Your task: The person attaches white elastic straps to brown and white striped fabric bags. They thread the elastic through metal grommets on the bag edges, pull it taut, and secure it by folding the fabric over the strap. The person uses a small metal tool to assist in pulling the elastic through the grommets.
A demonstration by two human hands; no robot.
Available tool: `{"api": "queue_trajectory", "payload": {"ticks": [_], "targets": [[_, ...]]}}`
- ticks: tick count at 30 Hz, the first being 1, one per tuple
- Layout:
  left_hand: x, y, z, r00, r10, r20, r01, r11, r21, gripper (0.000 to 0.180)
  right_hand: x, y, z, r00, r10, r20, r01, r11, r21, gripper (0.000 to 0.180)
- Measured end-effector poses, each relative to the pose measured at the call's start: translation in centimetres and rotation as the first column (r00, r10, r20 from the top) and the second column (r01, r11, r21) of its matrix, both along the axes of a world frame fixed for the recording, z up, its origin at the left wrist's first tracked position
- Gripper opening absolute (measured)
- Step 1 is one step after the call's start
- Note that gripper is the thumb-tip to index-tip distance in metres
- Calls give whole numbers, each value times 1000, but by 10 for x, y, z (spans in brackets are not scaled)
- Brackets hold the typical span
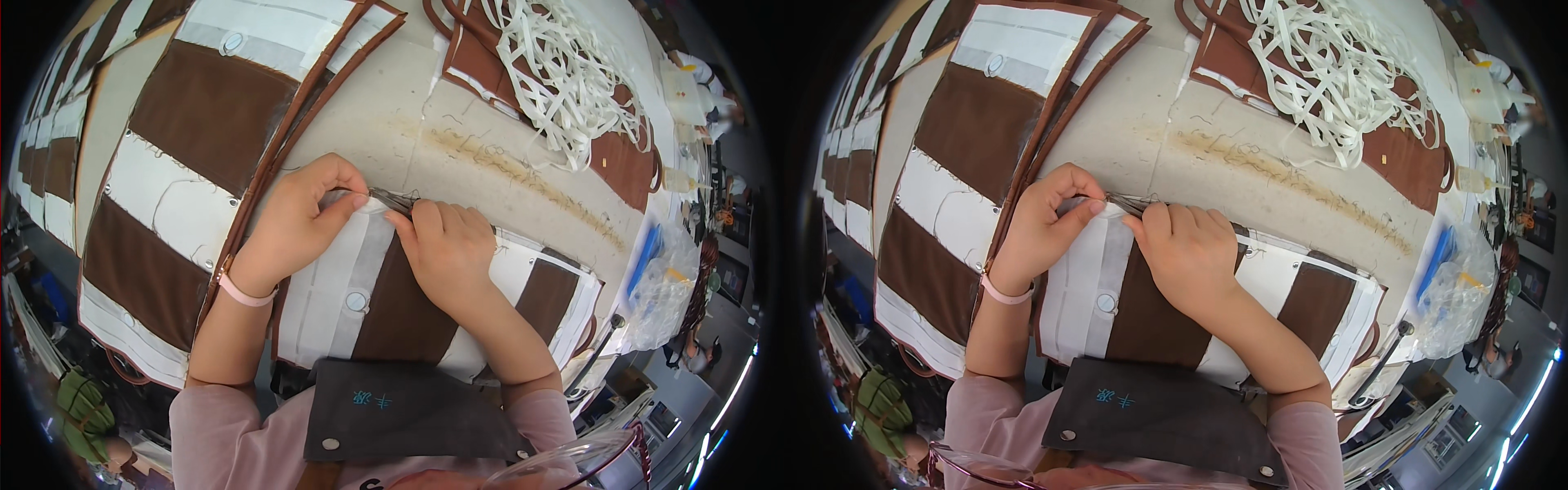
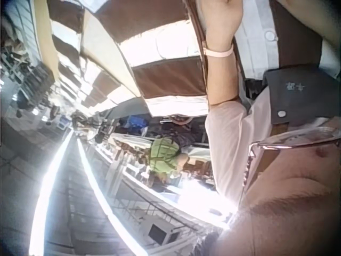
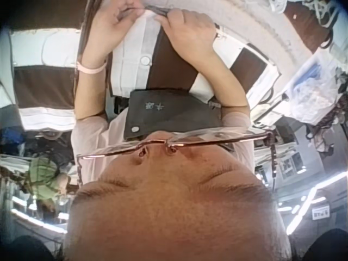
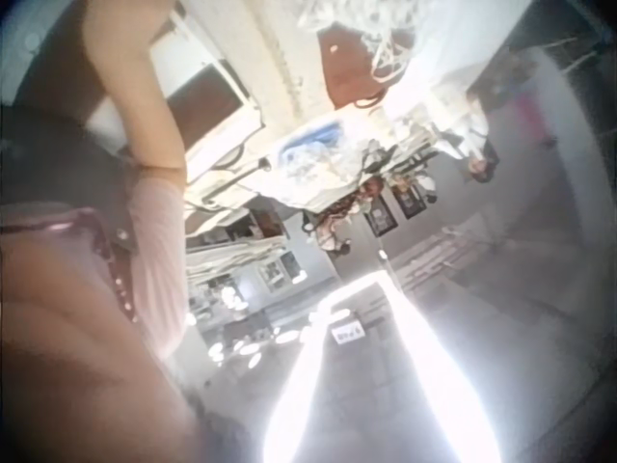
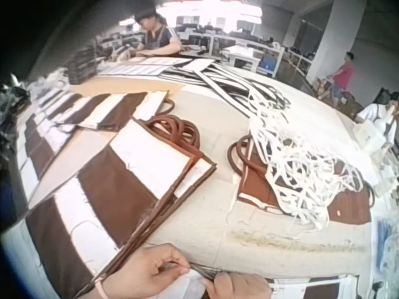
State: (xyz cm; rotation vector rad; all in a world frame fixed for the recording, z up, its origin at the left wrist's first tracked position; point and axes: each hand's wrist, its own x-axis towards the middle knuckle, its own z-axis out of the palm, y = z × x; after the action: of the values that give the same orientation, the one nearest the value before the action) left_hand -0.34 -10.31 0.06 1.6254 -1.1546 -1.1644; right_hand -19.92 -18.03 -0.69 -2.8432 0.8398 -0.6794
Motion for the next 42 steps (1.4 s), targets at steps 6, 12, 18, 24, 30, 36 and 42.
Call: {"api": "queue_trajectory", "payload": {"ticks": [6,12,18,24,30,36,42], "targets": [[-1,0,2,1000,5,-17,-5,1000,-4,7,0,-1,-3,1000,3,-5,-3,999,45,34],[-2,1,2,1000,9,-12,-9,1000,-13,8,-1,-1,-3,1000,3,23,-5,996,86,34],[-2,1,1,999,18,-30,-19,999,-49,8,2,-2,-5,996,-3,90,-12,986,166,32],[-4,2,7,999,34,36,-32,998,-55,13,-3,-5,2,993,-8,117,-13,984,177,33],[-1,3,3,996,12,92,0,992,-126,10,-8,-6,2,994,33,101,-47,989,143,35],[1,3,2,987,5,163,31,976,-215,12,-10,-7,5,996,60,72,-70,987,146,28],[2,1,-1,909,17,415,190,871,-452,16,-10,-7,6,995,48,87,-63,981,182,28]]}}
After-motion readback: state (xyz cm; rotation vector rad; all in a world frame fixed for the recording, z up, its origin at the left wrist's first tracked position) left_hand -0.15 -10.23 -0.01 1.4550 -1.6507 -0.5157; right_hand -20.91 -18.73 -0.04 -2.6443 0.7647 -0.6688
